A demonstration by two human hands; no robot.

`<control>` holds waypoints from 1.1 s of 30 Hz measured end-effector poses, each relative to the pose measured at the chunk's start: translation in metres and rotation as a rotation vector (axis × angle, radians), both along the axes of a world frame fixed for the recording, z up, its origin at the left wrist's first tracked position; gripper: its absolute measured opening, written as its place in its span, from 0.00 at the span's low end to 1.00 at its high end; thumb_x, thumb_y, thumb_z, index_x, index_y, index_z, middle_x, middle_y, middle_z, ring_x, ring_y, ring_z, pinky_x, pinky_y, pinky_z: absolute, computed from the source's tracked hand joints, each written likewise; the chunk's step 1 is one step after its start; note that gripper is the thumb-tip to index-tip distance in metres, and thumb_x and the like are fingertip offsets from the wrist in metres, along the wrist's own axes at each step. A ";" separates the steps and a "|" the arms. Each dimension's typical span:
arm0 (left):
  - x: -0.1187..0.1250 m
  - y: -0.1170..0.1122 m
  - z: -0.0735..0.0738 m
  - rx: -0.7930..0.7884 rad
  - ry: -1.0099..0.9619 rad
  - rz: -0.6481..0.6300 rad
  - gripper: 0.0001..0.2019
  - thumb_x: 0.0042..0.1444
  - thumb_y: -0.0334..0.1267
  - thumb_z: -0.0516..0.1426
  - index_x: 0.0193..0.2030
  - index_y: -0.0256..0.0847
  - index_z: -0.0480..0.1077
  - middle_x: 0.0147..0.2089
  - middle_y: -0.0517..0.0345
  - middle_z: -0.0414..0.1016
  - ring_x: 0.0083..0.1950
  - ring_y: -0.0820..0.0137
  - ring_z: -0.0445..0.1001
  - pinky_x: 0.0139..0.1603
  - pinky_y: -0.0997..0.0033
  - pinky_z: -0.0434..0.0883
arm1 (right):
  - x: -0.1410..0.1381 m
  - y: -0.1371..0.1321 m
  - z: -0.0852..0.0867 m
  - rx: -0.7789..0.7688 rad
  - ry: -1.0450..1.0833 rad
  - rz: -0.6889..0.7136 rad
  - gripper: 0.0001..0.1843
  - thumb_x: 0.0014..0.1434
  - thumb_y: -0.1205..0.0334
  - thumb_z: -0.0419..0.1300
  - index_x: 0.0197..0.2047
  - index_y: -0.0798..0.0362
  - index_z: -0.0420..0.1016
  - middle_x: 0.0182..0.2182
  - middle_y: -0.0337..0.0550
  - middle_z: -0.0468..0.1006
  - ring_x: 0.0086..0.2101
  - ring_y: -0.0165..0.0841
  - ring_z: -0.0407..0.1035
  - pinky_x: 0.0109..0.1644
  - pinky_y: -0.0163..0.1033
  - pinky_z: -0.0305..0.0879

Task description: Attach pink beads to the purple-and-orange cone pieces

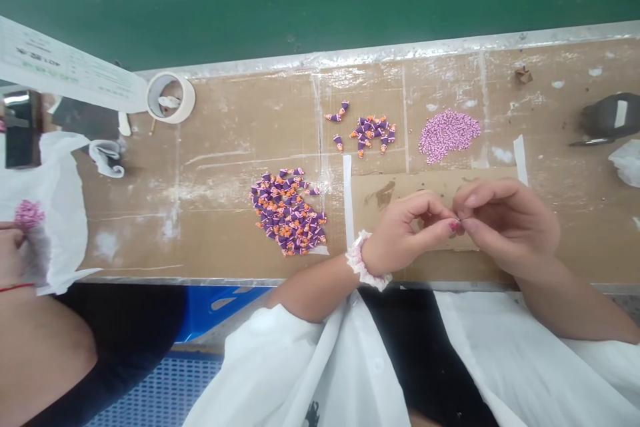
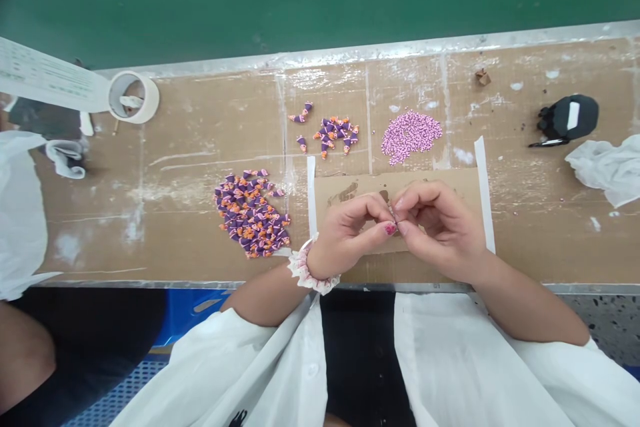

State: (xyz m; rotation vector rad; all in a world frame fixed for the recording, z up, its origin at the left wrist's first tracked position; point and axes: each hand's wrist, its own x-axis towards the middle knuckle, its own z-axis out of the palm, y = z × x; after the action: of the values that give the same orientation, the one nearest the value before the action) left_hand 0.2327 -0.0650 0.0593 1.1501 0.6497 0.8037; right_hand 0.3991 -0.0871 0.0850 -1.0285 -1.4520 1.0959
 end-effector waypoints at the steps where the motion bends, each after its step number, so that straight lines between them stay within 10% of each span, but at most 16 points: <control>1: 0.000 0.000 -0.001 -0.008 -0.005 -0.003 0.11 0.57 0.42 0.62 0.30 0.37 0.71 0.31 0.57 0.74 0.32 0.77 0.70 0.36 0.74 0.68 | 0.001 0.000 0.000 0.002 -0.013 0.009 0.11 0.58 0.73 0.60 0.40 0.47 0.72 0.29 0.38 0.73 0.28 0.29 0.70 0.27 0.35 0.71; 13: -0.002 0.003 -0.004 -0.166 -0.105 -0.096 0.14 0.54 0.44 0.64 0.29 0.36 0.68 0.30 0.58 0.73 0.32 0.77 0.69 0.37 0.73 0.67 | 0.005 0.002 0.003 0.150 -0.118 0.152 0.20 0.57 0.78 0.55 0.47 0.45 0.69 0.30 0.38 0.72 0.29 0.30 0.70 0.29 0.36 0.70; 33: 0.005 -0.006 0.003 -0.096 -0.029 0.061 0.12 0.57 0.43 0.61 0.31 0.37 0.68 0.30 0.60 0.71 0.31 0.78 0.68 0.34 0.76 0.67 | 0.000 -0.003 0.000 0.170 -0.147 -0.017 0.14 0.53 0.80 0.59 0.34 0.50 0.69 0.31 0.39 0.72 0.31 0.28 0.70 0.31 0.34 0.68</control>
State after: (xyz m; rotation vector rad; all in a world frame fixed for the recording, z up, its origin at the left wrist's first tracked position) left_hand 0.2379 -0.0705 0.0625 1.0339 0.6943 0.8312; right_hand 0.3990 -0.0904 0.0848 -1.0157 -1.6212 0.8829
